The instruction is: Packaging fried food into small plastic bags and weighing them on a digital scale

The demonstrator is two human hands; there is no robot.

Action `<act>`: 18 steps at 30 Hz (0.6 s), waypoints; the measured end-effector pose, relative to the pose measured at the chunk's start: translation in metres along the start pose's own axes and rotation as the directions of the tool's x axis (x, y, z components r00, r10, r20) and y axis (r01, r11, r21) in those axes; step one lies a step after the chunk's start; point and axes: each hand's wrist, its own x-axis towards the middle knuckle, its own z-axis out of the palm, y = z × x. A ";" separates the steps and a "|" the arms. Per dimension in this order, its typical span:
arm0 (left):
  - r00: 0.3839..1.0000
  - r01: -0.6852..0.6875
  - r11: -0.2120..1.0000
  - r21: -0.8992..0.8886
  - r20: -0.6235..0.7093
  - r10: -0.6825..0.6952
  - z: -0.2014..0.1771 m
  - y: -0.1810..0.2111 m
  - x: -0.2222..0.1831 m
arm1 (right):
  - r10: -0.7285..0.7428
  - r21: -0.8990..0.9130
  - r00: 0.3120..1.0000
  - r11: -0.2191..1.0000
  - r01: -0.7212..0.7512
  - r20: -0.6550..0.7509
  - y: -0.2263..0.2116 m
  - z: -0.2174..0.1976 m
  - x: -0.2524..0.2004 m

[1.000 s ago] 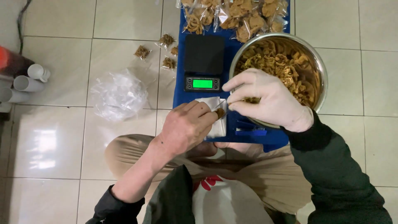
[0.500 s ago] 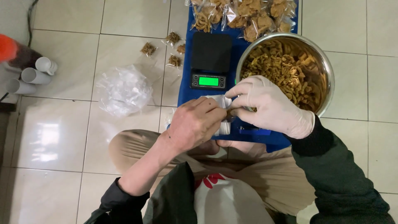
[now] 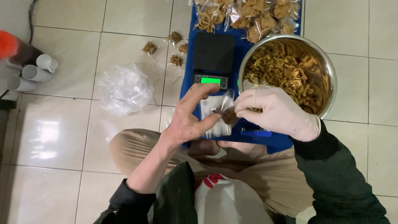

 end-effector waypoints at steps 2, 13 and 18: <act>0.996 0.065 0.995 -0.082 0.060 -0.061 0.006 -0.019 -0.010 | -0.002 0.025 1.000 1.000 0.002 -0.004 -0.006 -0.002 0.001; 0.925 0.374 0.823 -0.427 0.115 -0.361 0.030 -0.027 -0.028 | 0.125 0.254 0.986 0.963 -0.094 -0.108 -0.015 -0.032 -0.001; 0.930 0.337 0.873 -0.354 -0.017 -0.366 0.021 -0.038 -0.043 | 0.359 -0.017 0.920 0.931 -0.366 -0.155 0.044 -0.036 0.006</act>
